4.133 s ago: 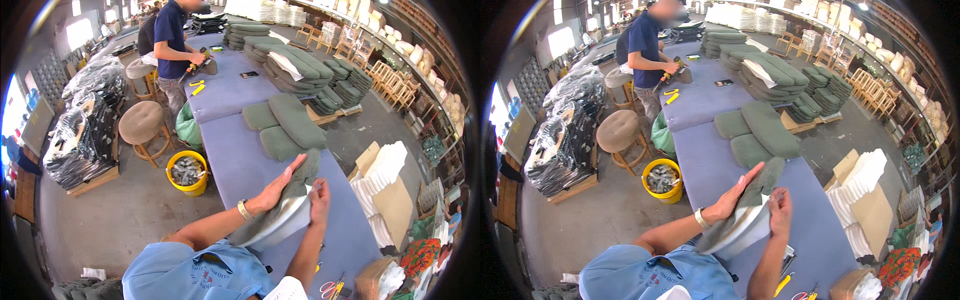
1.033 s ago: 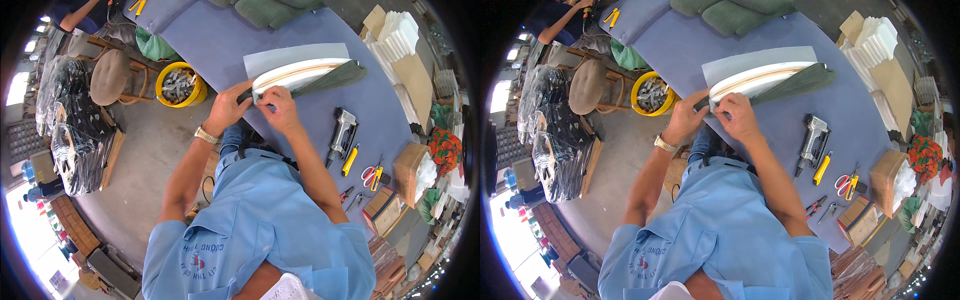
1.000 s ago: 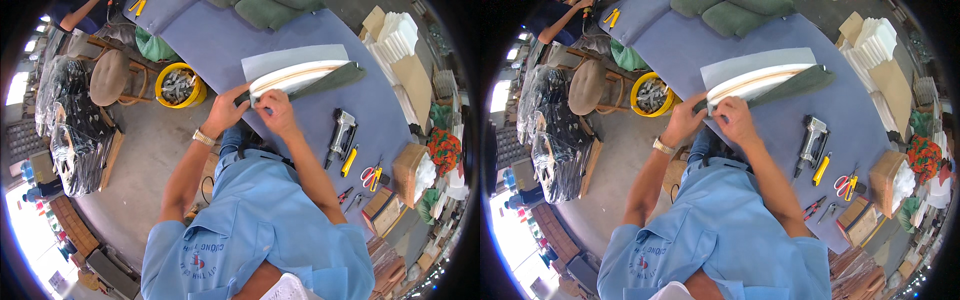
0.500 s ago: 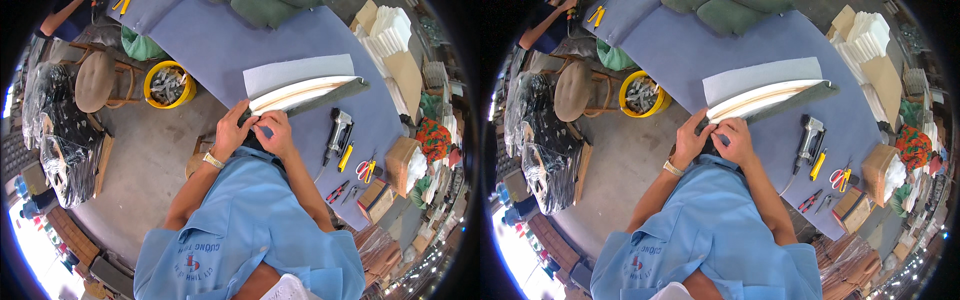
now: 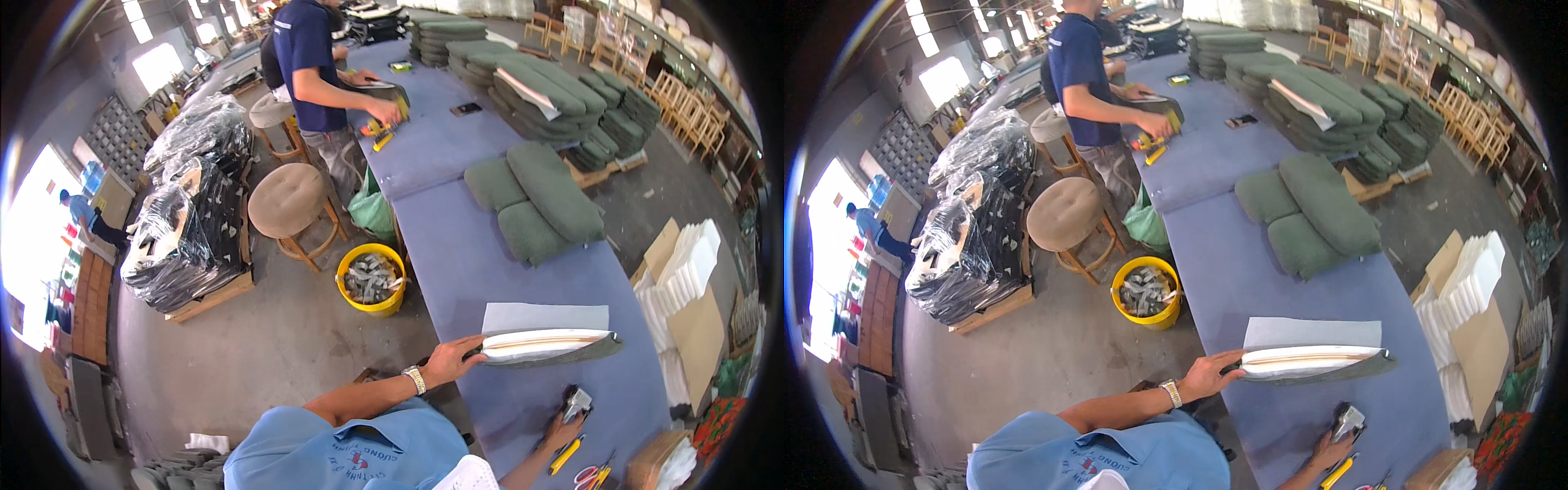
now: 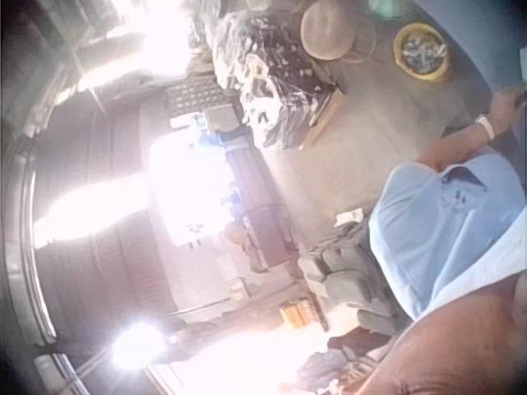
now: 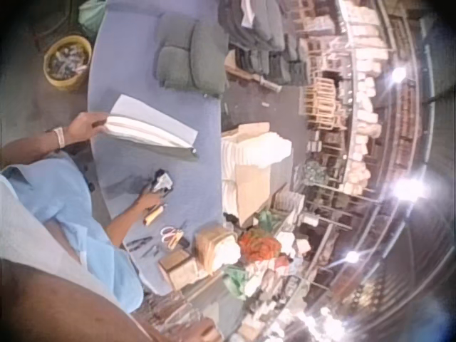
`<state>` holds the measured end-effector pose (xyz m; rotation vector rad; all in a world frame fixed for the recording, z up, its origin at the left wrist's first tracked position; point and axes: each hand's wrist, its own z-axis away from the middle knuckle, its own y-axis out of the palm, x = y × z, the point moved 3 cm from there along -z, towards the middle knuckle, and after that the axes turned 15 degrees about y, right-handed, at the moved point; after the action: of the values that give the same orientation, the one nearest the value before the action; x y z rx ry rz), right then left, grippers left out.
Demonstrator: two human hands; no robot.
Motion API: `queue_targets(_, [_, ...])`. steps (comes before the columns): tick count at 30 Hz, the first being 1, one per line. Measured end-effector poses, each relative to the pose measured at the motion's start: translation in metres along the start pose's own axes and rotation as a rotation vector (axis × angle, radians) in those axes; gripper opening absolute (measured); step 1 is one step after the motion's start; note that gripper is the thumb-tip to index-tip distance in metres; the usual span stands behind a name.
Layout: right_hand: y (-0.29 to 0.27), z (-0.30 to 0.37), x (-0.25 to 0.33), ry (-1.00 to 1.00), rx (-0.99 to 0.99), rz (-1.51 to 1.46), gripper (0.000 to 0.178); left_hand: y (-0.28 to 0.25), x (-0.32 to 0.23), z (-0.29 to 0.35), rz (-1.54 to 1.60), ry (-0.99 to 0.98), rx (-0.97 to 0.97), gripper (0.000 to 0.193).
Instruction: The person folds green fabric over foam inserts and secures the edges using a staple gun. They repeatedly pick up cushions, align the fabric, staple the sides, and place finished units on the table.
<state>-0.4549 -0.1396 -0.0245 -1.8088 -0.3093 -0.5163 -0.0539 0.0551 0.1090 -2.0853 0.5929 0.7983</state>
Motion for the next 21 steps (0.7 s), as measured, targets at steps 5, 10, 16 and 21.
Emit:
queue_targets(5, [0.016, -0.002, -0.007, 0.199, 0.288, 0.142, 0.079, 0.012, -0.029, 0.005, -0.067, -0.071, -0.031, 0.048])
queue_targets(10, [0.026, -0.048, -0.046, 0.187, 0.147, -0.159, 0.076, 0.033, -0.022, 0.027, -0.078, -0.032, 0.01, 0.055])
queue_targets(16, [-0.092, 0.012, 0.063, 0.565, 0.467, -1.035, 0.05, 0.019, -0.023, 0.016, -0.031, -0.006, 0.054, 0.056])
queue_targets(21, [-0.141, 0.091, 0.137, 0.339, 0.674, -0.68, 0.041, 0.013, -0.017, 0.011, -0.108, -0.034, 0.097, 0.055])
